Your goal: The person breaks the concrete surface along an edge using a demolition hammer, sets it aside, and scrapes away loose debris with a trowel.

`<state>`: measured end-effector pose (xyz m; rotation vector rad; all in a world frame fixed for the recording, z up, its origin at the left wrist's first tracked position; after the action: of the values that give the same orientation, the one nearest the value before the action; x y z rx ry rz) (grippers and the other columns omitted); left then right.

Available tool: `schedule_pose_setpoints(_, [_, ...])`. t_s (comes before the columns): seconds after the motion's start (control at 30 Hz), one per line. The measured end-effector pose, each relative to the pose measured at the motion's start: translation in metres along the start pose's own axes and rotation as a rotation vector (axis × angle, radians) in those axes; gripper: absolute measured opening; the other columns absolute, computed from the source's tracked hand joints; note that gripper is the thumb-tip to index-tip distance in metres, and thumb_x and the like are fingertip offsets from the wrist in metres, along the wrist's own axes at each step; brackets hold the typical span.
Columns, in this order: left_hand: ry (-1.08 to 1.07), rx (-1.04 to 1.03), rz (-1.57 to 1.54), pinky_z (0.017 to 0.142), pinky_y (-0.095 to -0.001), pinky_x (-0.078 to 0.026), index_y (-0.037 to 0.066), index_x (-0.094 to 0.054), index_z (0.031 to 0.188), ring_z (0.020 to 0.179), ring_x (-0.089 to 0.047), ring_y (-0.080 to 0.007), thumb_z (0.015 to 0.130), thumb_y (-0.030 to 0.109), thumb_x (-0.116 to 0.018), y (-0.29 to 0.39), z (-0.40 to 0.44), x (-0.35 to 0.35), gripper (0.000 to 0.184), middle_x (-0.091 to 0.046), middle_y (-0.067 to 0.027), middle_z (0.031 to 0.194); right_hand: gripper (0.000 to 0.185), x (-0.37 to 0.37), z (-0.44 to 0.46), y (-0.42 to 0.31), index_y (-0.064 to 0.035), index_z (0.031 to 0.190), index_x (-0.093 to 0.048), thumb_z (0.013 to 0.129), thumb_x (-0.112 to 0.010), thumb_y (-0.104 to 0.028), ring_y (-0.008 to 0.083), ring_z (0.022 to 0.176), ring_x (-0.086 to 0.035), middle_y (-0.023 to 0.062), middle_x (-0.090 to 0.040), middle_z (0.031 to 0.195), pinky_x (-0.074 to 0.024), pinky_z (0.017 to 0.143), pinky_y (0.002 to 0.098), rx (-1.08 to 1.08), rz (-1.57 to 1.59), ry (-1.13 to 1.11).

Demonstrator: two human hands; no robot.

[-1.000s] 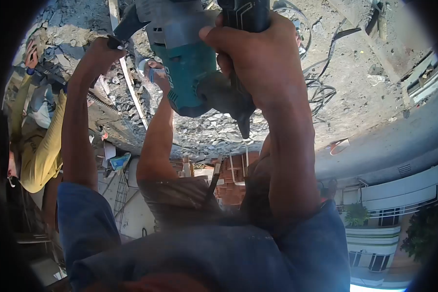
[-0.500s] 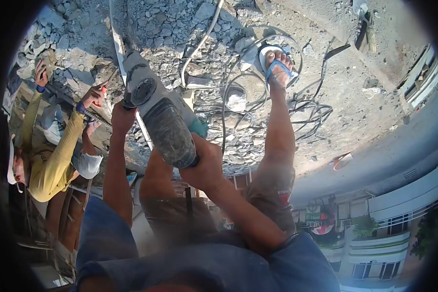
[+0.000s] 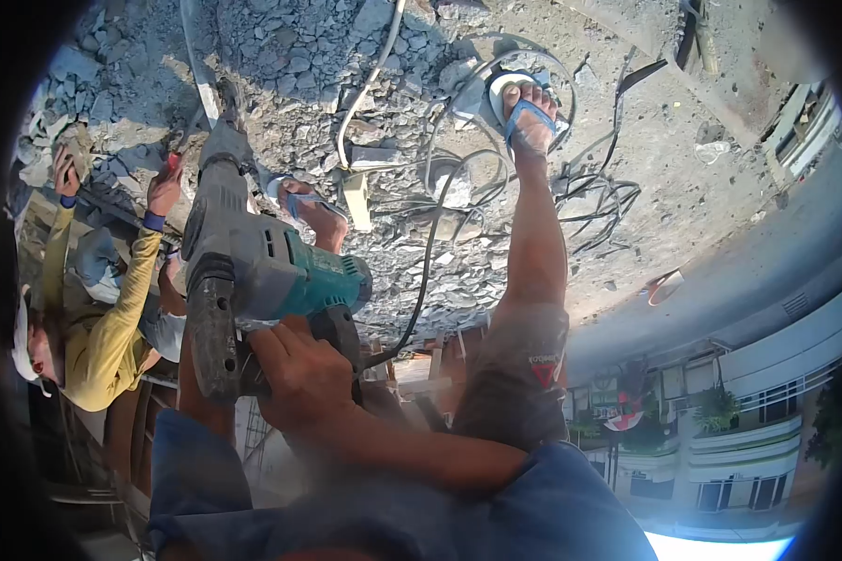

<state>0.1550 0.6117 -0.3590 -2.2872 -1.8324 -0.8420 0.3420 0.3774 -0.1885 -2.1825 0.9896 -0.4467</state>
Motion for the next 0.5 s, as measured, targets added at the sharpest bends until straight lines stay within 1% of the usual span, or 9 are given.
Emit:
schedule_pose_setpoints(0.1, [-0.025,-0.007,0.030,0.066,-0.0391,-0.049,-0.005,-0.065,0.084,0.073,-0.066,-0.0221,0.079,0.019,-0.069,-0.011,0.018,0.021,0.025,-0.067,-0.0184,0.075,0.045,-0.019,0.011,-0.002,-0.0043,0.098,-0.055,0.058,-0.074,-0.005,0.0296,0.074,-0.065,0.0109,-0.060,0.086,-0.0498,0.062,0.0374,-0.035,0.047,0.026])
schedule_pose_setpoints(0.2, [-0.051,-0.004,0.063,0.065,-0.0390,-0.049,-0.005,-0.065,0.083,0.071,-0.066,-0.0213,0.079,0.020,-0.070,-0.022,0.031,0.038,0.026,-0.066,-0.0177,0.073,0.044,-0.039,0.012,-0.009,-0.0039,0.097,-0.054,0.058,-0.074,-0.005,0.0297,0.072,-0.064,0.0110,-0.059,0.084,-0.0498,0.061,0.0367,-0.051,0.055,0.054])
schedule_pose_setpoints(0.3, [-0.067,-0.008,0.096,0.064,-0.0388,-0.049,-0.005,-0.065,0.082,0.070,-0.065,-0.0205,0.079,0.020,-0.070,-0.029,0.043,0.050,0.026,-0.066,-0.0170,0.072,0.045,-0.064,0.013,-0.011,-0.0033,0.097,-0.054,0.057,-0.075,-0.007,0.0299,0.070,-0.064,0.0107,-0.059,0.082,-0.0497,0.059,0.0367,-0.068,0.082,0.025])
schedule_pose_setpoints(0.4, [-0.092,-0.017,0.120,0.064,-0.0387,-0.048,-0.005,-0.065,0.081,0.069,-0.065,-0.0197,0.079,0.021,-0.070,-0.035,0.055,0.056,0.026,-0.066,-0.0163,0.071,0.044,-0.077,0.015,-0.014,-0.0027,0.095,-0.055,0.057,-0.076,-0.009,0.0299,0.067,-0.064,0.0107,-0.059,0.081,-0.0498,0.056,0.0372,-0.028,0.070,0.023])
schedule_pose_setpoints(0.47, [-0.106,-0.024,0.132,0.064,-0.0387,-0.048,-0.005,-0.064,0.080,0.068,-0.064,-0.0192,0.079,0.021,-0.070,-0.038,0.063,0.056,0.027,-0.066,-0.0159,0.070,0.044,-0.078,0.018,-0.016,-0.0022,0.094,-0.055,0.057,-0.077,-0.012,0.0300,0.066,-0.064,0.0111,-0.058,0.079,-0.0502,0.056,0.0378,0.025,0.097,-0.042])
schedule_pose_setpoints(0.5, [-0.109,-0.028,0.135,0.063,-0.0386,-0.048,-0.005,-0.064,0.080,0.068,-0.064,-0.0189,0.079,0.021,-0.070,-0.038,0.066,0.055,0.027,-0.066,-0.0157,0.070,0.046,-0.076,0.021,-0.017,-0.0008,0.096,-0.056,0.056,-0.076,-0.011,0.0307,0.066,-0.064,0.0121,-0.059,0.078,-0.0506,0.057,0.0375,0.029,0.099,-0.052])
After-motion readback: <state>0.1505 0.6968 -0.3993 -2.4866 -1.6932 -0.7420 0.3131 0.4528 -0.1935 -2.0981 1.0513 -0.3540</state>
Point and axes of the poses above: each hand's wrist, its own z-axis towards the middle knuckle, its own x-axis out of the back of the hand, y = z × x, the point moved 9 cm from there along z, towards the middle knuckle
